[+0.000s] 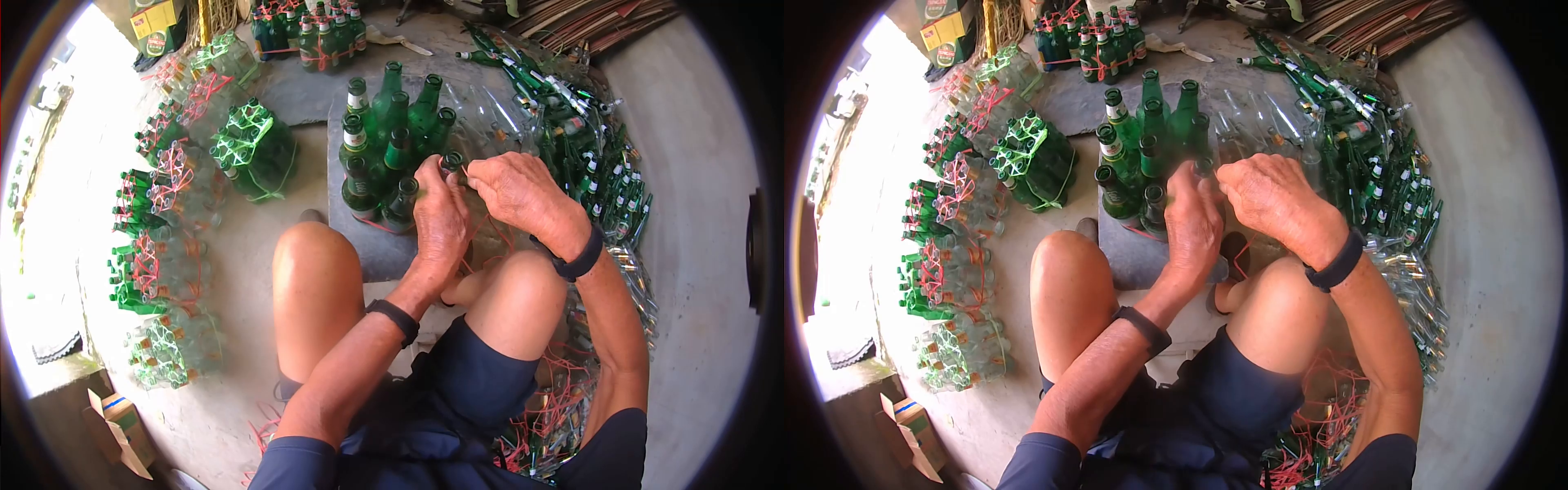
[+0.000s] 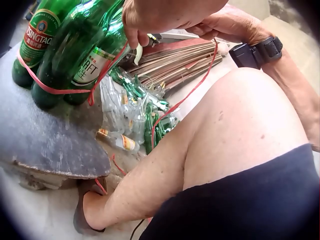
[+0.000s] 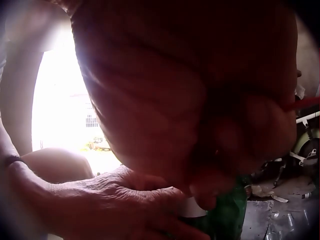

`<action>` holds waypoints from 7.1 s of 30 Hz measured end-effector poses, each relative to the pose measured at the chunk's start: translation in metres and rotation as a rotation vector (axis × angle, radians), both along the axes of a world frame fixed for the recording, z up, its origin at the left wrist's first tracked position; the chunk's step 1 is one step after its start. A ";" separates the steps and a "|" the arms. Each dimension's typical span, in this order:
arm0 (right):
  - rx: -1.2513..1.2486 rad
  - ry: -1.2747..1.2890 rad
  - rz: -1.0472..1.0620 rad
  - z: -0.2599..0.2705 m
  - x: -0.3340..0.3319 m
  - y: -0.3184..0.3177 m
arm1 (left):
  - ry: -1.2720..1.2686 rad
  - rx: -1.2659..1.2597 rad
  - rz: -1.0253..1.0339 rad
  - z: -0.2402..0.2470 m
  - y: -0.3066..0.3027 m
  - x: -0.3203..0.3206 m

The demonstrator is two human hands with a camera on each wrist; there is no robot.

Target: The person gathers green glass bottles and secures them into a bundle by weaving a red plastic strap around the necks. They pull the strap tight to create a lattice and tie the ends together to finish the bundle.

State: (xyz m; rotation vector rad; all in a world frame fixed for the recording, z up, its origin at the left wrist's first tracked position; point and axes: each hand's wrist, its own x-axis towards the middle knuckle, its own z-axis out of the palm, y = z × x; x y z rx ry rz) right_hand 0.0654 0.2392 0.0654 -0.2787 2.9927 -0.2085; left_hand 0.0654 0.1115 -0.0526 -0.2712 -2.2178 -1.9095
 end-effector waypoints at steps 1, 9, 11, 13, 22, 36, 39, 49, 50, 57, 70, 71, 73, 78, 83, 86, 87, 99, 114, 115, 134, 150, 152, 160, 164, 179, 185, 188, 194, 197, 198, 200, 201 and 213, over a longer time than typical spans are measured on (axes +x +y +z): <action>0.001 0.003 0.000 0.001 0.002 -0.001 | -0.002 -0.022 -0.007 0.001 -0.001 0.000; -0.016 0.065 0.128 -0.004 0.020 -0.005 | 0.018 -0.010 -0.028 -0.006 -0.003 0.001; -0.013 0.067 0.138 -0.005 0.024 -0.004 | 0.024 -0.078 -0.050 -0.006 -0.006 0.006; -0.011 0.072 0.149 -0.004 0.026 -0.006 | 0.057 -0.093 -0.074 -0.001 -0.013 0.009; -0.008 0.015 0.126 0.006 0.040 -0.013 | 0.250 -0.214 -0.221 0.027 -0.049 0.036; -0.162 -0.011 0.070 0.037 0.066 -0.014 | 0.325 -0.167 -0.314 0.030 -0.060 0.027; -0.259 -0.070 -0.022 0.052 0.066 -0.006 | 0.271 -0.108 -0.316 0.031 -0.064 0.028; -0.571 -0.267 -0.341 0.069 0.071 0.076 | 0.099 0.045 -0.274 0.032 -0.078 0.028; -0.577 -0.262 -0.381 0.070 0.072 0.085 | 0.087 0.063 -0.276 0.031 -0.079 0.028; -0.682 -0.238 -0.469 0.071 0.075 0.127 | -0.086 0.298 -0.296 0.019 -0.081 0.032; -0.743 -0.176 -0.389 0.078 0.019 0.093 | -0.320 0.467 -0.231 0.026 -0.096 0.038; -0.703 -0.145 -0.342 0.080 0.010 0.087 | -0.376 0.480 -0.219 0.025 -0.098 0.038; -0.627 -0.079 -0.266 0.081 -0.008 0.074 | -0.449 0.526 -0.208 0.023 -0.100 0.037; -0.586 0.022 -0.088 0.075 -0.058 0.042 | -0.557 0.644 -0.169 0.021 -0.105 0.035; -0.503 0.078 0.088 0.064 -0.095 0.012 | -0.617 0.737 -0.099 0.017 -0.106 0.032; -0.475 0.062 0.139 0.058 -0.114 0.002 | -0.681 0.765 -0.116 0.016 -0.109 0.031; -0.473 0.061 0.141 0.057 -0.118 -0.003 | -0.689 0.772 -0.107 0.016 -0.109 0.030; -0.449 0.081 0.235 0.042 -0.146 -0.021 | -0.666 0.682 -0.006 0.024 -0.104 0.031; -0.516 0.205 0.435 0.055 -0.173 -0.065 | -0.517 0.628 0.034 0.026 -0.099 0.034; -0.548 0.174 0.475 0.051 -0.175 -0.069 | -0.516 0.628 0.033 0.026 -0.099 0.034; -0.054 0.092 0.372 0.015 -0.229 -0.069 | -0.676 0.749 0.083 0.025 -0.095 0.024; -0.079 -0.005 0.303 -0.005 -0.251 -0.071 | -0.689 0.785 0.119 0.022 -0.090 0.022; -0.062 -0.015 0.274 -0.008 -0.254 -0.064 | -0.687 0.782 0.121 0.021 -0.089 0.021; -0.057 -0.164 0.133 -0.012 -0.273 -0.033 | -0.671 0.766 0.109 0.018 -0.088 0.020; -0.278 -0.216 0.099 -0.018 -0.275 -0.021 | -0.673 0.764 0.118 0.021 -0.089 0.019; -0.383 -0.261 -0.107 -0.036 -0.238 0.036 | -0.684 0.743 0.094 0.019 -0.090 0.016; -0.630 -0.206 -0.161 -0.071 -0.200 0.064 | -0.645 0.714 0.076 0.012 -0.090 0.013; -0.659 -0.140 -0.153 -0.073 -0.174 0.064 | -0.624 0.710 0.053 0.008 -0.092 0.011; -0.651 -0.025 -0.238 -0.072 -0.132 0.059 | -0.604 0.701 0.015 0.002 -0.094 0.008; -0.549 0.140 -0.160 -0.082 -0.119 0.061 | -0.590 0.669 -0.006 -0.004 -0.097 0.008; -0.522 0.226 -0.119 -0.081 -0.112 0.058 | -0.582 0.657 -0.013 -0.004 -0.098 0.008; -0.440 0.183 -0.161 -0.072 -0.100 0.059 | -0.571 0.619 -0.007 -0.004 -0.099 0.010; -0.404 0.191 -0.196 -0.069 -0.092 0.054 | -0.566 0.585 0.005 -0.003 -0.099 0.012; -0.113 0.240 -0.190 -0.061 -0.041 0.020 | -0.121 -0.038 -0.161 0.012 -0.055 0.043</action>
